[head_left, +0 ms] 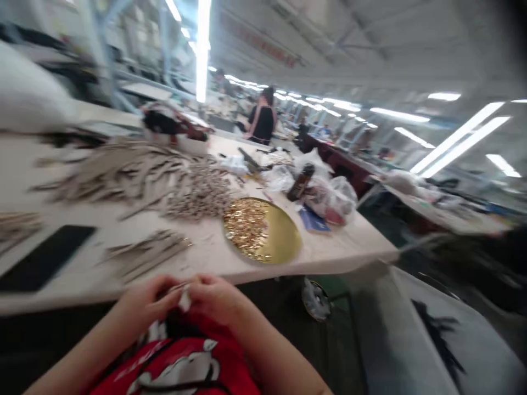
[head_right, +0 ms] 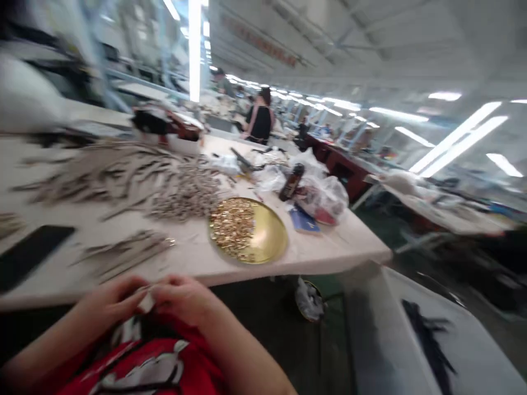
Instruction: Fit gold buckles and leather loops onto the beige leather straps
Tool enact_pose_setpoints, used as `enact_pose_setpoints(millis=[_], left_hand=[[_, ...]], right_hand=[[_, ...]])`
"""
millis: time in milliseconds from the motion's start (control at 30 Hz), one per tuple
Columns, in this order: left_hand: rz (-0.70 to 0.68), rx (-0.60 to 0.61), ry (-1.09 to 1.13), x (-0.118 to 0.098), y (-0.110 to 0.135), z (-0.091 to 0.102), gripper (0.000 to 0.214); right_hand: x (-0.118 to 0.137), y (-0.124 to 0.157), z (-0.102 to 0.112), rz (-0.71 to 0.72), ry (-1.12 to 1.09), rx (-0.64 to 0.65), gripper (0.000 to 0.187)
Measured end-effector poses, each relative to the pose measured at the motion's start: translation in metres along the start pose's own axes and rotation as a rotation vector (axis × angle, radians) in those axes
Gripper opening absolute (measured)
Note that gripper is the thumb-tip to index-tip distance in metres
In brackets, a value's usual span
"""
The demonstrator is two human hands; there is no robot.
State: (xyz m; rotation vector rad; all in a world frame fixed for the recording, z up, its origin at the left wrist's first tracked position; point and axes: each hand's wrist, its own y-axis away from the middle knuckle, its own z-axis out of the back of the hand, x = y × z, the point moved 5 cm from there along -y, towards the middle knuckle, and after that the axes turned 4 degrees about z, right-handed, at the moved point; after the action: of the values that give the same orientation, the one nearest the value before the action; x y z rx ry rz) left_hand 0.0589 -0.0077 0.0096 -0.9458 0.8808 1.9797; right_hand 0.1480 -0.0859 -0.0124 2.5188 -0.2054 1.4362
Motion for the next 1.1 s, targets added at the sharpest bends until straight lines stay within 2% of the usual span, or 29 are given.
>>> enact_pose_setpoints(millis=[33, 100, 233, 333, 400, 567, 767, 967, 1033, 1100], left_hand=[[0.051, -0.002, 0.065, 0.004, 0.009, -0.001, 0.033], [0.094, 0.012, 0.247, 0.006, 0.021, -0.004, 0.031], [0.075, -0.044, 0.465, 0.001, 0.037, -0.002, 0.029], [0.082, -0.072, 0.482, 0.000, 0.048, 0.001, 0.029], [0.101, -0.065, 0.479, 0.003, 0.050, 0.002, 0.029], [0.110, 0.003, 0.448, 0.011, 0.043, -0.002, 0.026], [0.196, 0.079, 0.573, 0.022, 0.035, -0.007, 0.025], [0.230, 0.114, 0.619, 0.033, 0.026, -0.006, 0.024], [0.239, 0.096, 0.618, 0.038, 0.022, -0.008, 0.022], [0.240, 0.073, 0.636, 0.040, 0.017, -0.008, 0.024]], right_hand=[[-0.002, 0.002, 0.001, -0.006, -0.057, -0.039, 0.035], [0.000, 0.004, -0.001, 0.065, 0.006, -0.082, 0.029], [0.013, 0.013, -0.007, 0.306, 0.443, -0.235, 0.021], [0.015, 0.015, -0.008, 0.355, 0.690, -0.258, 0.020], [0.012, 0.012, -0.008, 0.320, 0.801, -0.205, 0.018], [0.006, 0.006, -0.014, 0.248, 0.983, 0.033, 0.011], [0.006, 0.001, -0.015, 0.222, 1.169, 0.160, 0.007], [0.009, -0.010, -0.020, 0.236, 1.246, 0.342, 0.007], [0.006, -0.014, -0.017, 0.221, 1.213, 0.344, 0.008], [-0.001, -0.019, -0.011, 0.156, 1.050, 0.295, 0.014]])
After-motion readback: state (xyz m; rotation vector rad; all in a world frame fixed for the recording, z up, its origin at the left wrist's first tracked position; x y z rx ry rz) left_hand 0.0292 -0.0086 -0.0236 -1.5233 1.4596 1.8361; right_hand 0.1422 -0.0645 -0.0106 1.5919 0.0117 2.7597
